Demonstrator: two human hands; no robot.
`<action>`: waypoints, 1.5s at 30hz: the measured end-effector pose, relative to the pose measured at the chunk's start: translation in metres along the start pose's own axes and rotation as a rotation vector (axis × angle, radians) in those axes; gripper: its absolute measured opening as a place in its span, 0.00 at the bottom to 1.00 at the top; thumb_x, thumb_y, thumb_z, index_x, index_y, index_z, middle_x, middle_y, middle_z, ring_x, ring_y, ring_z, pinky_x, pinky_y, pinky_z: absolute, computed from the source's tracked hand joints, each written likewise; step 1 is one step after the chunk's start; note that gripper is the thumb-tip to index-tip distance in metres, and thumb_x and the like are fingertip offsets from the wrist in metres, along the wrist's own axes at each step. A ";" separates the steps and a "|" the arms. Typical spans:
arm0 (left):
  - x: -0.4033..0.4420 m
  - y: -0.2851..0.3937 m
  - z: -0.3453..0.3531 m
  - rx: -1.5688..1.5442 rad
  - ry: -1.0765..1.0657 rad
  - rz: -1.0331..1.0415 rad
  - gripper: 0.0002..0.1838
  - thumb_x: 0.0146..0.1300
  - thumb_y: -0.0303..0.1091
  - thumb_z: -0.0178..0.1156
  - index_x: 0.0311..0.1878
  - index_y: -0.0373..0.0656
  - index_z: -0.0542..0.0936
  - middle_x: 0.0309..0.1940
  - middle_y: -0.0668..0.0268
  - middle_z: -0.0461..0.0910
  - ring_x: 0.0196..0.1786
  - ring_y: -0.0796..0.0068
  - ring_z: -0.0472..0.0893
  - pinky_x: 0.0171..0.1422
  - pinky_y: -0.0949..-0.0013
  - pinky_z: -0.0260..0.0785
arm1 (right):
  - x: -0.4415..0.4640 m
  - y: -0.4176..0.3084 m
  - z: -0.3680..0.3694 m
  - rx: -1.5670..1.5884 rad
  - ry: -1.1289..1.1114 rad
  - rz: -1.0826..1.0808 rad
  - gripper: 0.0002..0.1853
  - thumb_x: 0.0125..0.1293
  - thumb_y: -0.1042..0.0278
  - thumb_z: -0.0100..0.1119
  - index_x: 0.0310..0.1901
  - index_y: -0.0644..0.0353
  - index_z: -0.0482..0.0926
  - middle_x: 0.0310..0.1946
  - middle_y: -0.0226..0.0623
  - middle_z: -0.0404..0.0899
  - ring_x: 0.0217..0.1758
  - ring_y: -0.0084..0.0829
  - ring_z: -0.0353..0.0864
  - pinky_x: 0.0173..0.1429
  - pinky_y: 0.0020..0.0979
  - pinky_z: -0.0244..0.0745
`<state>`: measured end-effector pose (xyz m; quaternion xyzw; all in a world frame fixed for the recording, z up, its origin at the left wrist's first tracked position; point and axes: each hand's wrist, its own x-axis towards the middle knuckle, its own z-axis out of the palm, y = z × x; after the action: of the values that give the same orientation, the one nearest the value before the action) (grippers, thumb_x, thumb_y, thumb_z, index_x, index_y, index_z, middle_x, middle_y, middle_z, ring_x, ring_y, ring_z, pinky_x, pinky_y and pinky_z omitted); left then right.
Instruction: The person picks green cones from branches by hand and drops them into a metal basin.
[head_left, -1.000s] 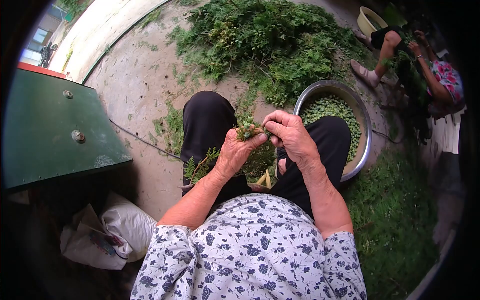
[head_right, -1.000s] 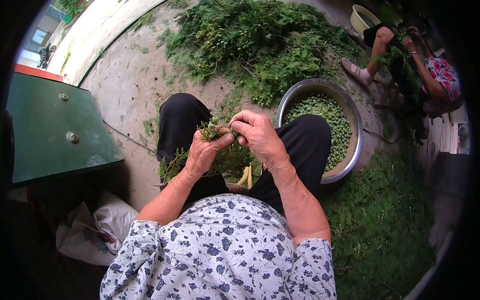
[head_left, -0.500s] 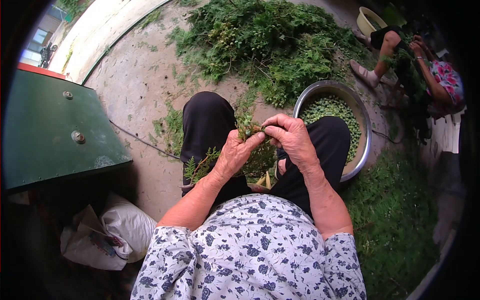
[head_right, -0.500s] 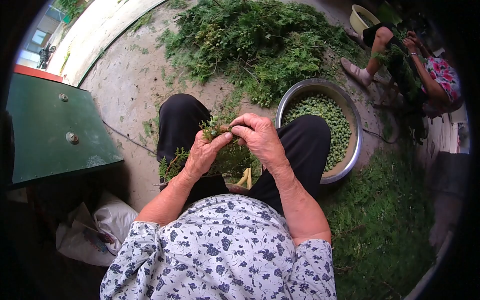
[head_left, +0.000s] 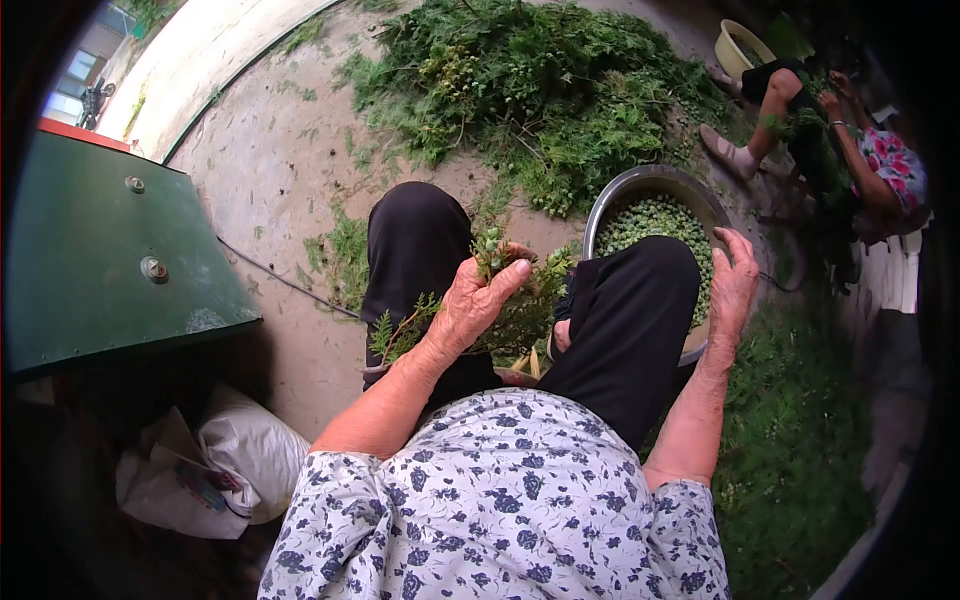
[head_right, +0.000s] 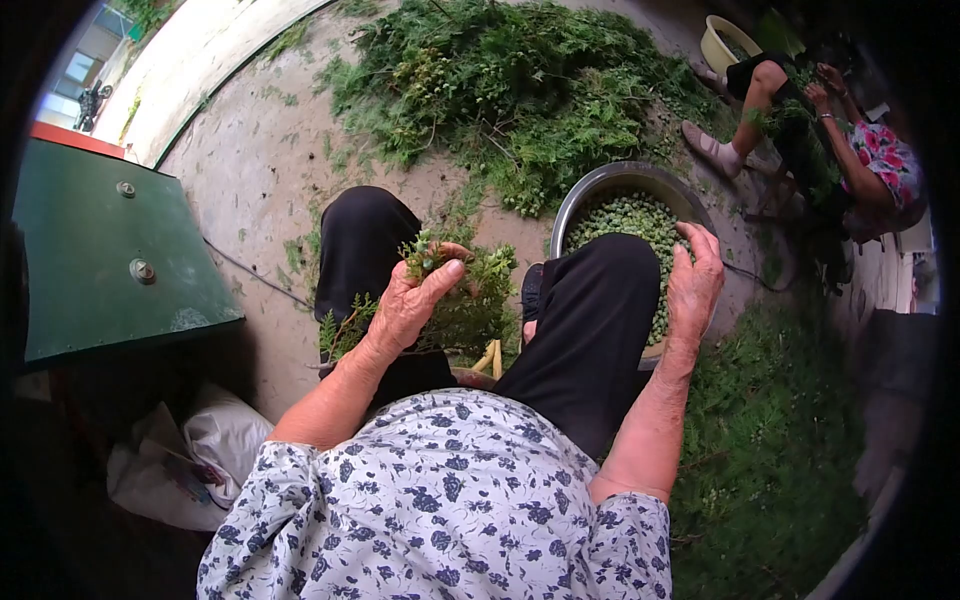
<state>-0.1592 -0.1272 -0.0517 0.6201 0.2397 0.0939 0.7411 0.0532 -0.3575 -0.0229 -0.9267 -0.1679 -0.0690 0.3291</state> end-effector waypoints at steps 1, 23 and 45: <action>0.000 0.004 0.002 0.018 0.013 0.040 0.14 0.65 0.40 0.54 0.42 0.37 0.77 0.23 0.75 0.71 0.30 0.85 0.69 0.38 0.76 0.64 | 0.000 0.004 -0.001 -0.114 0.033 -0.038 0.13 0.58 0.79 0.52 0.45 0.62 0.78 0.42 0.36 0.77 0.45 0.29 0.76 0.54 0.27 0.69; -0.006 0.006 0.003 -0.009 -0.006 -0.099 0.10 0.58 0.36 0.62 0.36 0.40 0.78 0.26 0.72 0.77 0.25 0.88 0.72 0.23 0.81 0.64 | -0.062 -0.119 0.078 0.686 -0.575 -0.340 0.07 0.53 0.78 0.60 0.36 0.64 0.80 0.26 0.35 0.76 0.30 0.28 0.76 0.34 0.26 0.70; -0.005 -0.011 -0.001 -0.169 0.078 -0.170 0.06 0.55 0.30 0.63 0.33 0.39 0.80 0.22 0.68 0.79 0.16 0.89 0.70 0.14 0.84 0.57 | -0.074 -0.110 0.075 1.285 -0.947 0.460 0.10 0.59 0.70 0.59 0.40 0.63 0.75 0.30 0.30 0.74 0.29 0.19 0.74 0.29 0.18 0.66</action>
<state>-0.1655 -0.1313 -0.0614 0.5290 0.3112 0.0746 0.7860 -0.0541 -0.2497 -0.0334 -0.5002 -0.1015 0.5066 0.6949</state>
